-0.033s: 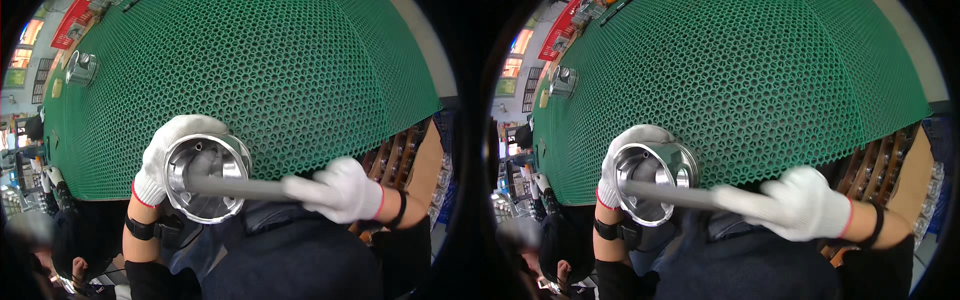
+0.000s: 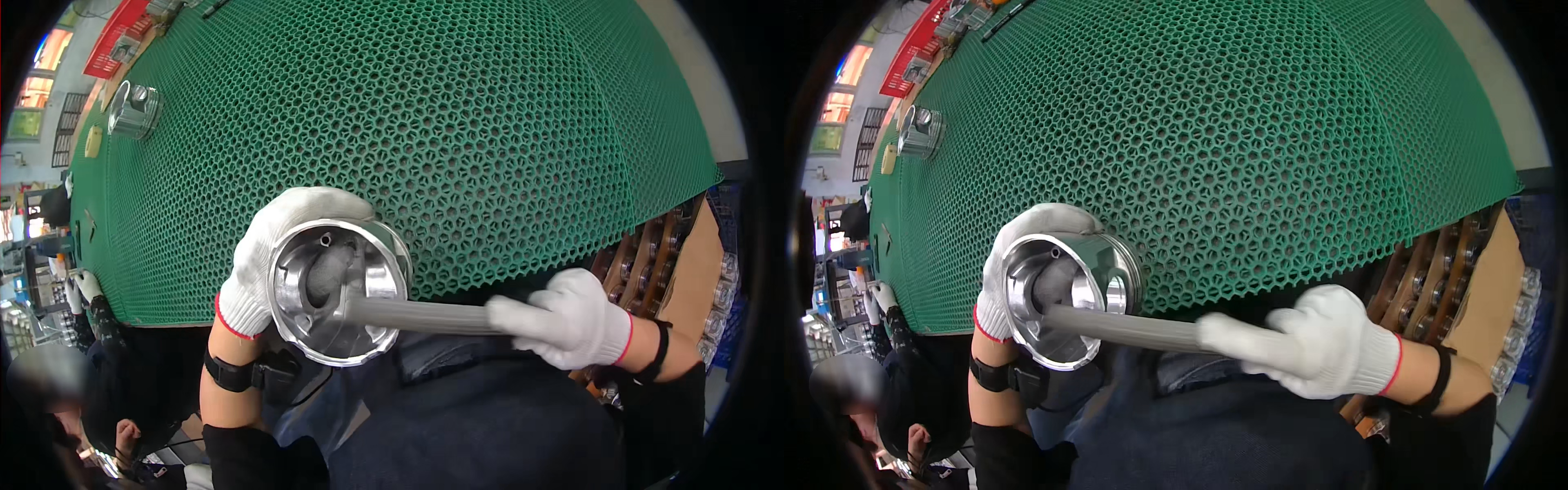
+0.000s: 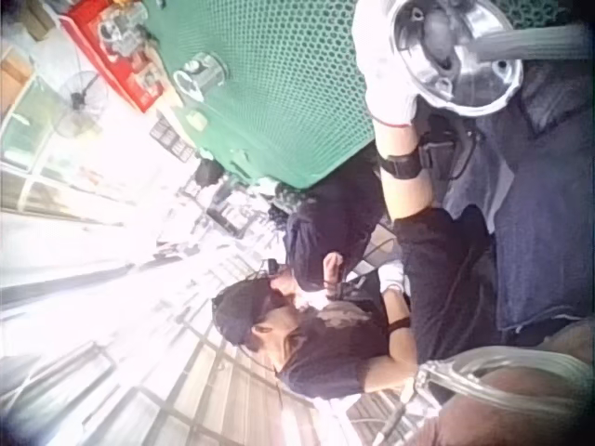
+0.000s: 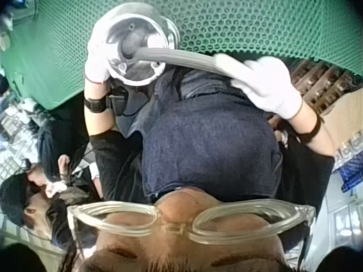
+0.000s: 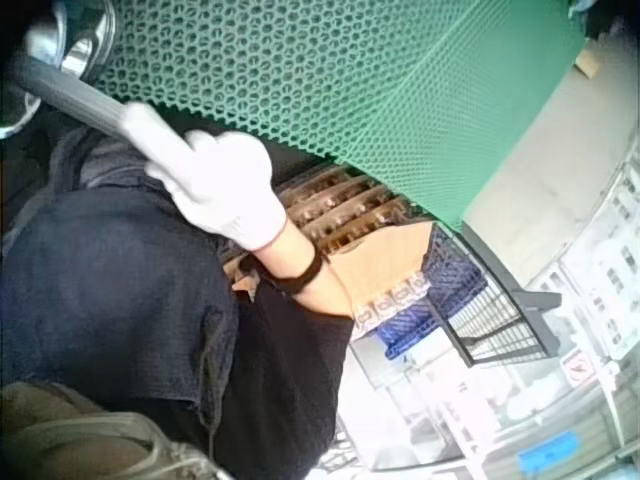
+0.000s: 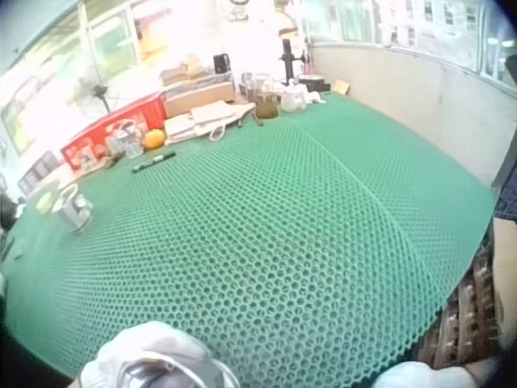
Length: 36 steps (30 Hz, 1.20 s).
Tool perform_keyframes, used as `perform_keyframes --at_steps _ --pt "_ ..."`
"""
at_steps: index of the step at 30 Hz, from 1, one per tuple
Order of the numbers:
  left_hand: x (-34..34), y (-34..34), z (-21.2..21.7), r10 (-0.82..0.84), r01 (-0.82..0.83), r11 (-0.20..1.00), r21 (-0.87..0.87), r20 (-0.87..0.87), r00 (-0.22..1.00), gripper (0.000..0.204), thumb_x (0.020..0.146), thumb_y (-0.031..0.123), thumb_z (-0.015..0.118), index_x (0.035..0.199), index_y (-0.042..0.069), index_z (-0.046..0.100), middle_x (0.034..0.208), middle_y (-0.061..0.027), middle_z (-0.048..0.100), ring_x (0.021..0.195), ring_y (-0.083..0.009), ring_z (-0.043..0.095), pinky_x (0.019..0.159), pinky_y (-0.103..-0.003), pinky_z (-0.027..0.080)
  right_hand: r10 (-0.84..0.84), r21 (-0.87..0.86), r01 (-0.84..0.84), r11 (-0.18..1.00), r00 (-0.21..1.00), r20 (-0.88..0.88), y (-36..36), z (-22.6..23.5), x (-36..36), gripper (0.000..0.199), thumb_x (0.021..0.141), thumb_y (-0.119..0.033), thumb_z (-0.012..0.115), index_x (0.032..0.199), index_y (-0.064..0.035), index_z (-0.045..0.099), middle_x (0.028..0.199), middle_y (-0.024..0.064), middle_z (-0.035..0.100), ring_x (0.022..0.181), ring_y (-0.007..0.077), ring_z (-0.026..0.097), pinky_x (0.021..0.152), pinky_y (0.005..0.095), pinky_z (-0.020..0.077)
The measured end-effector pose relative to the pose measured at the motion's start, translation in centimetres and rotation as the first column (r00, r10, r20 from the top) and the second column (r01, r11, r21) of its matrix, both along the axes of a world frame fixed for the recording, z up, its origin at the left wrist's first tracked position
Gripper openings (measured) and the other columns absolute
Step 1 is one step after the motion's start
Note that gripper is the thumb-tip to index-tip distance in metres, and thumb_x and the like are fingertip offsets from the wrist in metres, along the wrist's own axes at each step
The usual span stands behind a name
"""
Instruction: Manually filing the interior edges and surfaces of metal engine pistons to smooth them.
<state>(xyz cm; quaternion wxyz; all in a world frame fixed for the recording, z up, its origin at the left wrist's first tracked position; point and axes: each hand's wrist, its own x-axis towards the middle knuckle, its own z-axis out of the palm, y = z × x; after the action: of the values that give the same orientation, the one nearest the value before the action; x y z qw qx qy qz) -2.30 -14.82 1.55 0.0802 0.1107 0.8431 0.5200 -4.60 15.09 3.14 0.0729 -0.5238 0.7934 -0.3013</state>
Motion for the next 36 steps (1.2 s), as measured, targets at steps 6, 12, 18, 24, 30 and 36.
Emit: perform_keyframes --at_steps 6,12,18,24,30,36 --pt "0.5 0.0 0.6 -0.104 0.103 0.987 -0.123 -0.001 0.995 0.028 0.086 0.007 0.064 0.111 -0.005 0.062 0.110 -0.0142 0.065 0.095 -0.0196 0.066 0.082 -0.030 0.057 0.032 -0.060 -0.029 0.998 0.998 0.047 1.7 -3.7 2.1 0.050 0.084 -0.025 0.066 0.129 -0.0072 0.057 0.057 0.0052 0.056 0.039 0.0210 0.049 0.037 0.0339 0.0350" --pt "1.0 0.4 0.4 0.051 -0.060 0.995 0.083 0.110 0.993 0.039 0.085 0.025 0.066 0.112 -0.002 0.064 0.102 -0.0111 0.068 0.091 -0.0171 0.066 0.081 -0.031 0.055 -0.045 -0.112 0.049 0.993 0.998 0.036 2.3 -5.7 3.5 0.048 0.083 -0.021 0.066 0.126 -0.0012 0.058 0.058 0.0061 0.057 0.044 0.0231 0.056 0.040 0.0332 0.0414" --pt "1.3 0.6 -0.1 0.051 -0.055 0.994 -0.094 -0.042 0.998 0.045 0.086 0.038 0.062 0.109 -0.002 0.064 0.098 -0.0113 0.068 0.086 -0.0197 0.068 0.077 -0.031 0.055 -0.012 -0.086 0.031 0.996 0.977 0.214 1.5 -3.5 2.9 0.050 0.088 -0.022 0.062 0.130 0.0025 0.054 0.067 0.0085 0.065 0.050 0.0252 0.060 0.044 0.0342 0.0460" --pt "1.3 0.4 0.0 0.151 -0.215 0.946 0.243 0.256 0.955 0.033 0.082 0.021 0.069 0.108 0.001 0.065 0.098 -0.0104 0.068 0.089 -0.0208 0.067 0.078 -0.031 0.054 -0.095 -0.066 0.110 0.992 0.976 0.198 0.4 -3.7 3.0 0.060 0.087 -0.024 0.066 0.143 -0.0189 0.046 0.060 0.0043 0.062 0.043 0.0175 0.057 0.039 0.0310 0.0438" --pt "1.7 1.1 1.0 0.054 -0.057 0.997 0.060 0.048 0.997 0.050 0.083 0.021 0.072 0.125 -0.001 0.056 0.108 -0.0118 0.066 0.095 -0.0202 0.066 0.085 -0.031 0.054 -0.073 -0.210 0.352 0.912 0.645 0.761 -1.5 -1.2 0.4 0.066 0.098 -0.036 0.052 0.147 0.0025 0.029 0.139 0.0205 0.050 0.079 0.0153 0.065 0.073 0.0270 0.0546" --pt "3.1 -0.6 2.5 -0.181 -0.164 0.894 -0.417 -0.671 0.719 0.047 0.077 0.013 0.070 0.120 0.000 0.057 0.109 -0.0176 0.066 0.099 -0.0360 0.065 0.085 -0.043 0.053 -0.384 0.017 0.692 0.722 0.380 0.842 3.1 0.7 -2.8 0.059 0.095 -0.014 0.047 0.150 -0.0024 0.028 0.139 0.0161 0.049 0.080 0.0070 0.047 0.069 0.0196 0.0406"
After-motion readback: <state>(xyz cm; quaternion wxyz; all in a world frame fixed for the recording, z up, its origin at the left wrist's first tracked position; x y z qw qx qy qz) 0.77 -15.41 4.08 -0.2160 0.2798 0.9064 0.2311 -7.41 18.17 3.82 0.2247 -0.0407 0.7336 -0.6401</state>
